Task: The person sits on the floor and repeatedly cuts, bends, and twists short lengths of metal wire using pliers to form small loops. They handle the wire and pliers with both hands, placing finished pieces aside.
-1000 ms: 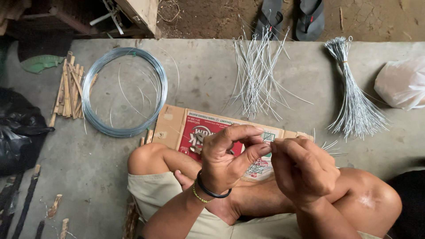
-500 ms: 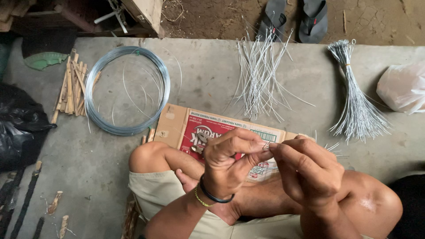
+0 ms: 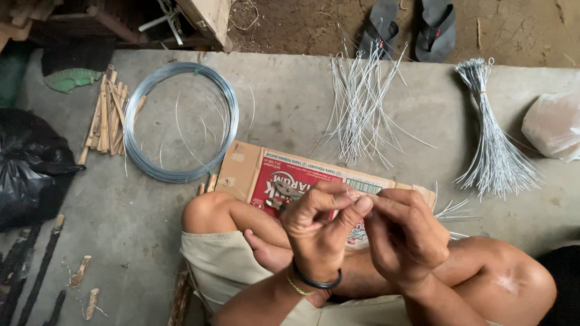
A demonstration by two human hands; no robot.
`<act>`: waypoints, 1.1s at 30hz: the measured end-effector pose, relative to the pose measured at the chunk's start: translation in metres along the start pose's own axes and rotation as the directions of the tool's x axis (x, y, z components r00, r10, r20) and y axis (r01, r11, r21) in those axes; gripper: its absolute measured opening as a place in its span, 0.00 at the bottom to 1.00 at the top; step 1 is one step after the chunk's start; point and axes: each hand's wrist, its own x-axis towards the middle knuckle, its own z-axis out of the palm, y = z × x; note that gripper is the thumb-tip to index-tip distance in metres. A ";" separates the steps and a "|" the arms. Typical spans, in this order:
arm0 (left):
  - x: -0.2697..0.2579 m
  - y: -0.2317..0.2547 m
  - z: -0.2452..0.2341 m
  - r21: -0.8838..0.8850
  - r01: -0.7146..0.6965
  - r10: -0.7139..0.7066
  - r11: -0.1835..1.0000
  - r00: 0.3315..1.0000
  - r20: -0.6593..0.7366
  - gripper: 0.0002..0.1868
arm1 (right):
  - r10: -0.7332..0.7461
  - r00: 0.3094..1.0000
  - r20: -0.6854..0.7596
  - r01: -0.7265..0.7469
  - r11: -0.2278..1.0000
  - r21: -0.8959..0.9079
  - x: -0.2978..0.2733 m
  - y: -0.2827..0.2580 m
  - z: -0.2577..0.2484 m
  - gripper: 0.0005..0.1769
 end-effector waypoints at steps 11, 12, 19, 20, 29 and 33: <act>-0.014 0.021 0.005 0.257 -0.174 0.100 0.951 0.955 0.279 0.20 | 0.186 0.983 0.003 -0.183 0.962 0.204 -0.010 0.019 -0.007 0.04; -0.012 0.020 0.004 0.226 -0.133 0.068 0.965 0.960 0.272 0.19 | 0.260 0.965 0.045 -0.260 0.909 0.327 -0.011 0.021 -0.009 0.04; 0.027 0.004 -0.026 -0.114 0.206 -0.143 0.972 0.902 0.407 0.25 | 0.440 0.809 0.390 -0.578 0.470 0.668 -0.012 0.037 -0.018 0.02; 0.029 0.004 -0.030 -0.091 0.206 -0.151 0.974 0.897 0.416 0.27 | 0.438 0.794 0.421 -0.596 0.429 0.678 -0.013 0.037 -0.019 0.02; 0.000 -0.001 -0.008 -0.165 0.172 -0.149 0.971 0.978 0.145 0.13 | 0.302 0.915 0.268 -0.401 0.755 0.518 -0.011 0.024 -0.009 0.04; -0.012 -0.006 0.011 -0.208 0.175 -0.193 0.962 0.979 -0.071 0.09 | 0.219 0.955 0.202 -0.261 0.941 0.213 -0.015 0.016 -0.003 0.06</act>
